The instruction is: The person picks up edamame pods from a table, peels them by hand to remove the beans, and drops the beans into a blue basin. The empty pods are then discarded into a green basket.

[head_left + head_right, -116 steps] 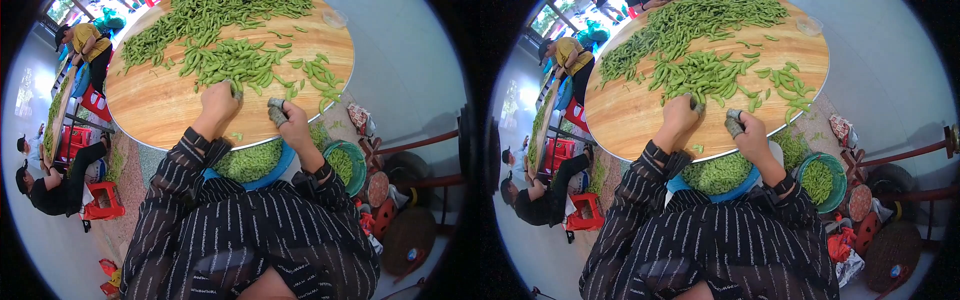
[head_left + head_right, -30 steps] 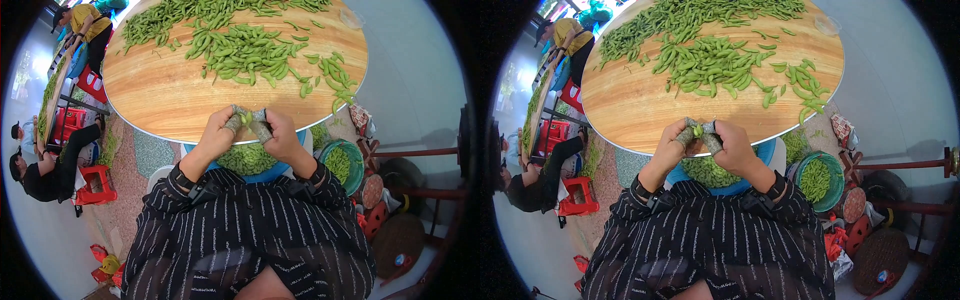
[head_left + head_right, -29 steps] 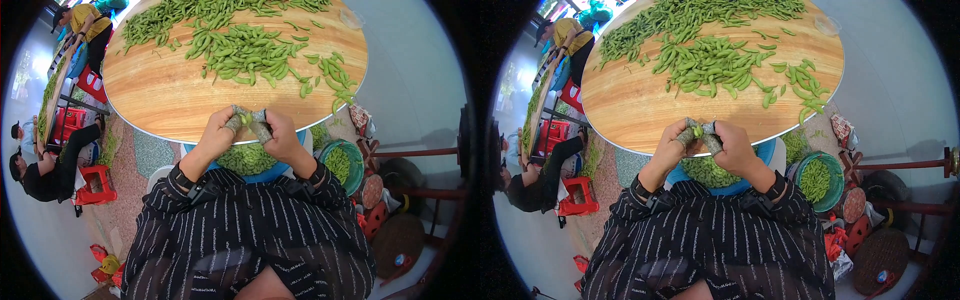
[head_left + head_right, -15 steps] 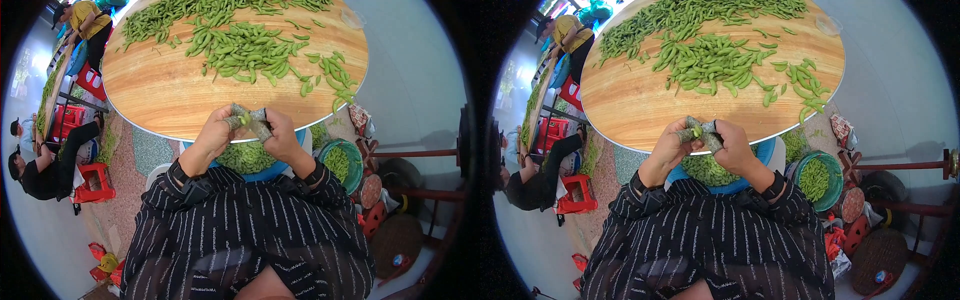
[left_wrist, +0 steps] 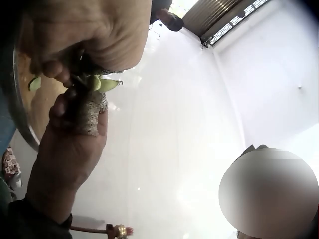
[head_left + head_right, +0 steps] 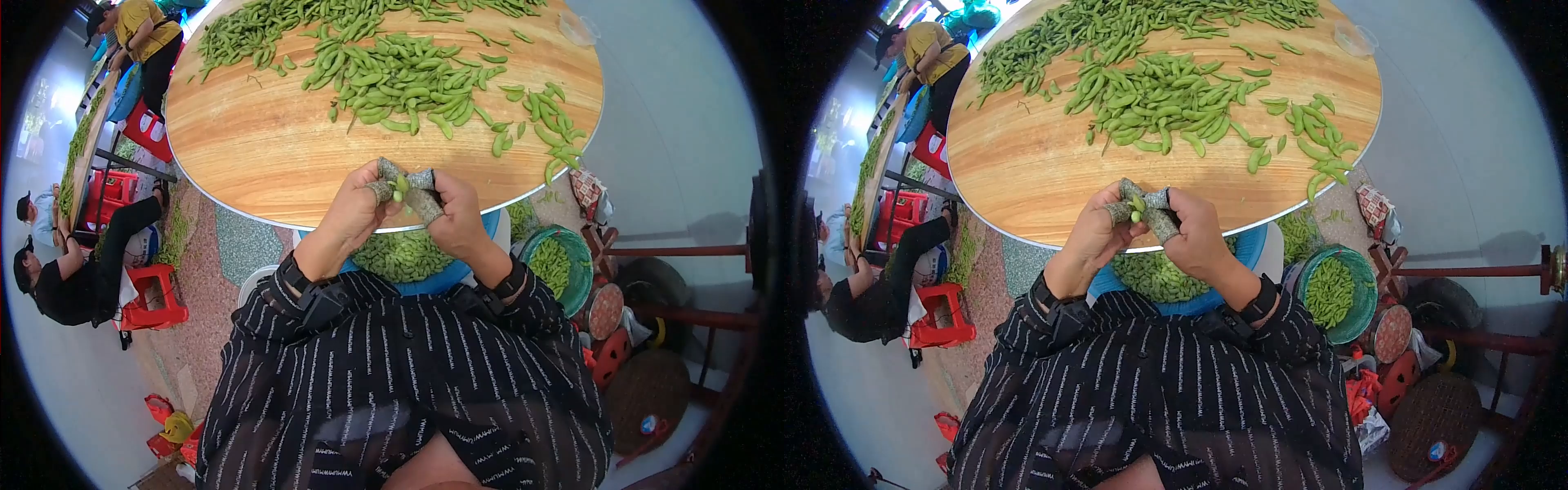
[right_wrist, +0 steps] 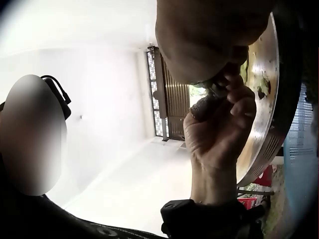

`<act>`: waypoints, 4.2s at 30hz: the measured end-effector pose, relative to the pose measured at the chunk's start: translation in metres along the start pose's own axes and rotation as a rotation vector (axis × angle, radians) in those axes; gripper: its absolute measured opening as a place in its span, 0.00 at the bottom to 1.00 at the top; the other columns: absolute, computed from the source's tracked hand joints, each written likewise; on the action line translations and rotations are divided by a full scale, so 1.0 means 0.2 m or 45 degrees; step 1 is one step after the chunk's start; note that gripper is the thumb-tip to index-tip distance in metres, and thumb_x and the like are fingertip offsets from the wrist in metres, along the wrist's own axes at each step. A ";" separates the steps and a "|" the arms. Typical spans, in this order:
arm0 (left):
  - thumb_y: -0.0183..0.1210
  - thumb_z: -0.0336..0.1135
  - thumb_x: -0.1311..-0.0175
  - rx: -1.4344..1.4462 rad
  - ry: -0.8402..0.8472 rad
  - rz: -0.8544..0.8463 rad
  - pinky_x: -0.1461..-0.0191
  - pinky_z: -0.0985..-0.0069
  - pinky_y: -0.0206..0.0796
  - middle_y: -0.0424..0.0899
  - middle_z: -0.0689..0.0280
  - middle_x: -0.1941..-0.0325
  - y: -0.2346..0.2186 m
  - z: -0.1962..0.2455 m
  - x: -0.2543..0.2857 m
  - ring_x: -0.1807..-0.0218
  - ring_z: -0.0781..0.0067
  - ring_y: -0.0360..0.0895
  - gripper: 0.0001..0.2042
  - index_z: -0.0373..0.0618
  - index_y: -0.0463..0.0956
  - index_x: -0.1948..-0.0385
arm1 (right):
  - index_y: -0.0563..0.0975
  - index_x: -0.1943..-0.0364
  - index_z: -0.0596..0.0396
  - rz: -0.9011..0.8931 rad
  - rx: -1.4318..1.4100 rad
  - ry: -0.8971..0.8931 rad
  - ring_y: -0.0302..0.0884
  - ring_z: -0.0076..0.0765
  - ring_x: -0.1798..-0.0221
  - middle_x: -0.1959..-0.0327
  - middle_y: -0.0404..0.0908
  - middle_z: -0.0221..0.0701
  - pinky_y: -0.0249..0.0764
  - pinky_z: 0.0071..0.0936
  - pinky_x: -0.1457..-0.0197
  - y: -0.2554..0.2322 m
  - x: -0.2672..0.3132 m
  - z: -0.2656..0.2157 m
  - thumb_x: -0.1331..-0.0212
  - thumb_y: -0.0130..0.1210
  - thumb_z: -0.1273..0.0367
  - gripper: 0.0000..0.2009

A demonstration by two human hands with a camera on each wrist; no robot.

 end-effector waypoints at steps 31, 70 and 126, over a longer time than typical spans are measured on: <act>0.47 0.21 0.47 0.100 -0.013 0.015 0.69 0.82 0.62 0.74 0.63 0.68 0.00 0.02 -0.01 0.71 0.76 0.69 0.08 0.40 0.67 0.65 | 0.72 0.69 0.57 0.125 -0.875 0.468 0.63 0.14 0.80 0.78 0.72 0.24 0.57 0.11 0.79 0.01 0.01 0.13 0.48 0.46 0.75 0.04; 0.49 0.24 0.54 -1.438 0.509 -0.054 0.65 0.67 0.64 0.72 0.51 0.72 0.13 0.11 0.08 0.65 0.45 0.70 0.10 0.39 0.66 0.67 | 0.72 0.67 0.59 -0.031 -0.945 0.571 0.67 0.16 0.79 0.76 0.73 0.27 0.63 0.11 0.79 -0.04 0.04 0.06 0.45 0.48 0.71 0.06; 0.53 0.34 0.46 -0.991 0.594 -0.016 0.62 0.76 0.63 0.73 0.57 0.68 0.11 0.18 0.11 0.66 0.69 0.70 0.10 0.38 0.69 0.66 | 0.71 0.65 0.64 -0.214 0.183 0.355 0.70 0.29 0.71 0.74 0.74 0.36 0.65 0.26 0.68 -0.09 0.03 0.03 0.54 0.46 0.78 0.10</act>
Point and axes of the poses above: each hand's wrist, its own x-axis away from the middle knuckle, its own y-axis out of the palm, z = x × y, the point moved 7 cm from there along -x, towards the middle knuckle
